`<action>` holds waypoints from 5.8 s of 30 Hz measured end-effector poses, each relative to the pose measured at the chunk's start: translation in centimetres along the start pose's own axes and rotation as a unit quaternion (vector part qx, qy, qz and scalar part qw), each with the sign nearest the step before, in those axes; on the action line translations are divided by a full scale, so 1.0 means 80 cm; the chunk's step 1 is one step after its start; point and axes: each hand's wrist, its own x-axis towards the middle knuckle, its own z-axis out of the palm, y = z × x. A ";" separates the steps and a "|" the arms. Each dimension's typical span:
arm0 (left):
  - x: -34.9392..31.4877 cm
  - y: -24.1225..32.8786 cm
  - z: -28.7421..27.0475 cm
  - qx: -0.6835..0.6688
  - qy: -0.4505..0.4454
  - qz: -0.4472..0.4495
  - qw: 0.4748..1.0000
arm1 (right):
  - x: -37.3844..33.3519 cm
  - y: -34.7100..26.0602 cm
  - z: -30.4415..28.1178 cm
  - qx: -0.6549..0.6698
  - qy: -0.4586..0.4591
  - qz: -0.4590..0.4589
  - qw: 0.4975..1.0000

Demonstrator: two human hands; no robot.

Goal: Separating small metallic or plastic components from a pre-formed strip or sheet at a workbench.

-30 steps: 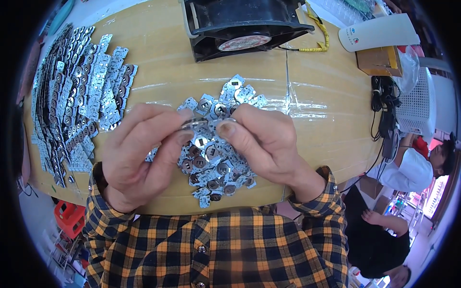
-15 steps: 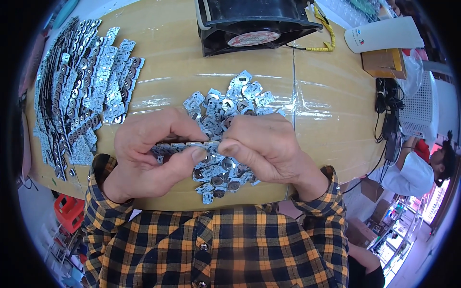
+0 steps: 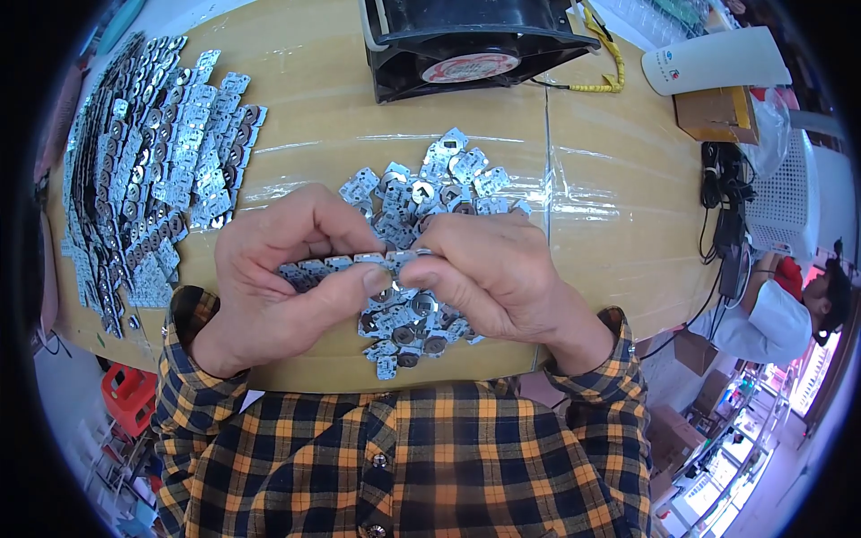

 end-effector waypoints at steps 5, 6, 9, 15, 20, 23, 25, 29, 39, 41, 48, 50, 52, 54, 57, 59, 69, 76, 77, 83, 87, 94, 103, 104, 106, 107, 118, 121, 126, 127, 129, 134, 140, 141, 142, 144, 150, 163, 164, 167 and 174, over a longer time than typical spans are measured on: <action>-0.005 0.010 0.005 -0.152 -0.011 -0.046 0.987 | -0.001 -0.021 -0.008 0.223 -0.049 0.206 0.951; -0.004 0.012 0.007 -0.207 -0.027 -0.059 0.976 | -0.004 -0.019 -0.006 0.401 -0.041 0.246 0.882; -0.002 0.000 0.011 -0.188 -0.002 -0.001 0.982 | -0.006 -0.014 0.000 0.546 -0.016 0.282 0.788; 0.007 -0.008 0.008 0.193 0.057 0.255 0.946 | -0.002 -0.019 0.001 0.305 0.044 0.279 0.910; 0.004 -0.014 0.016 0.238 0.103 0.282 0.924 | -0.005 -0.017 0.002 0.302 0.033 0.271 0.913; 0.004 -0.015 0.017 0.246 0.113 0.282 0.920 | -0.005 -0.018 0.003 0.300 0.039 0.277 0.912; 0.004 -0.016 0.016 0.247 0.112 0.285 0.919 | -0.005 -0.017 0.004 0.293 0.038 0.265 0.918; 0.002 -0.009 0.015 0.235 0.113 0.271 0.927 | -0.006 -0.015 0.003 0.297 0.035 0.257 0.919; 0.004 -0.005 0.016 0.195 0.117 0.222 0.948 | -0.005 -0.011 0.003 0.347 0.043 0.282 0.893; 0.003 -0.010 0.015 0.208 0.097 0.237 0.944 | -0.003 -0.014 0.005 0.341 0.069 0.284 0.894; 0.002 -0.001 0.004 0.138 0.076 0.144 0.977 | -0.004 -0.008 0.002 0.238 0.063 0.234 0.940; 0.005 -0.005 0.003 0.118 0.098 0.149 0.977 | -0.001 -0.004 -0.002 0.031 0.021 0.121 0.992; 0.007 -0.003 0.004 0.100 0.122 0.157 0.975 | 0.001 -0.003 -0.002 0.011 0.011 0.083 0.996; 0.007 -0.005 0.004 0.150 0.033 0.162 0.975 | 0.002 -0.003 -0.002 -0.007 -0.002 0.045 0.999; 0.004 -0.003 0.001 0.150 0.029 0.116 0.982 | 0.003 -0.004 -0.003 -0.052 0.000 0.029 0.998; 0.004 -0.005 0.003 0.118 0.040 0.112 0.986 | 0.002 -0.004 -0.003 -0.011 0.051 0.032 0.998; 0.001 0.000 0.001 0.096 0.004 0.011 0.995 | 0.001 -0.009 -0.001 0.020 0.016 0.077 0.997; -0.003 -0.002 0.011 -0.019 0.002 0.002 1.000 | -0.005 -0.018 -0.009 0.150 -0.009 0.152 0.977; -0.004 0.004 0.011 -0.109 -0.006 -0.040 0.993 | -0.006 -0.022 -0.011 0.303 -0.036 0.276 0.912; 0.002 -0.003 0.013 -0.057 0.032 0.033 0.997 | -0.005 -0.008 0.001 0.512 0.082 0.280 0.808; 0.007 -0.012 0.013 0.182 0.083 0.228 0.953 | -0.006 -0.011 0.002 0.352 0.083 0.282 0.889; 0.003 -0.017 0.019 0.266 0.126 0.263 0.919 | -0.008 -0.016 0.004 0.275 0.062 0.267 0.921; 0.002 -0.015 0.018 0.269 0.129 0.260 0.918 | -0.007 -0.015 0.005 0.273 0.064 0.260 0.924; 0.002 -0.013 0.016 0.270 0.131 0.257 0.919 | -0.006 -0.016 0.003 0.267 0.057 0.271 0.923; 0.003 -0.013 0.015 0.270 0.132 0.256 0.919 | -0.006 -0.015 0.001 0.295 0.054 0.284 0.911; 0.003 -0.014 0.015 0.265 0.138 0.256 0.919 | -0.006 -0.014 0.000 0.323 0.052 0.298 0.897; 0.004 -0.019 0.015 0.267 0.102 0.286 0.915 | -0.003 -0.014 0.007 0.298 0.080 0.298 0.904; 0.004 -0.010 0.009 0.220 0.075 0.251 0.940 | -0.006 -0.009 0.005 0.218 0.068 0.241 0.943; 0.005 -0.014 0.009 0.195 0.086 0.218 0.952 | 0.001 -0.003 0.008 0.015 0.049 0.046 0.998; 0.005 -0.012 0.007 0.196 0.087 0.217 0.952 | 0.000 -0.003 0.007 0.016 0.048 0.045 0.998; 0.005 -0.006 0.004 0.216 0.066 0.167 0.960 | -0.003 -0.001 0.002 -0.046 0.054 0.044 0.996; 0.004 -0.001 0.001 0.138 0.058 0.096 0.984 | -0.003 -0.001 0.001 -0.030 0.050 0.055 0.997; 0.002 -0.006 0.004 0.132 0.045 0.126 0.982 | -0.001 -0.002 0.005 0.006 0.043 0.043 0.998; 0.003 -0.006 0.003 0.145 0.037 0.133 0.980 | -0.001 0.000 0.003 -0.004 0.021 0.038 0.999; 0.004 -0.006 0.001 0.144 0.037 0.133 0.980 | -0.002 0.001 0.002 -0.005 0.021 0.039 0.999; 0.005 -0.006 -0.006 0.162 -0.013 0.135 0.977 | -0.004 0.002 0.002 0.000 -0.011 0.046 0.999; 0.002 -0.010 0.002 0.111 -0.026 0.111 0.987 | -0.002 0.006 -0.001 -0.040 -0.037 0.004 0.999; -0.001 0.009 0.001 -0.206 -0.043 -0.123 0.970 | -0.006 -0.012 -0.004 0.540 -0.014 0.283 0.793; -0.001 0.004 0.003 -0.160 -0.019 -0.082 0.984 | -0.006 -0.012 -0.001 0.515 0.016 0.291 0.806; 0.001 0.002 0.005 -0.011 0.021 0.037 0.999 | -0.002 -0.011 0.003 0.426 0.059 0.266 0.863; 0.002 -0.013 0.012 0.293 0.112 0.267 0.911 | -0.004 -0.018 0.000 0.253 0.030 0.275 0.927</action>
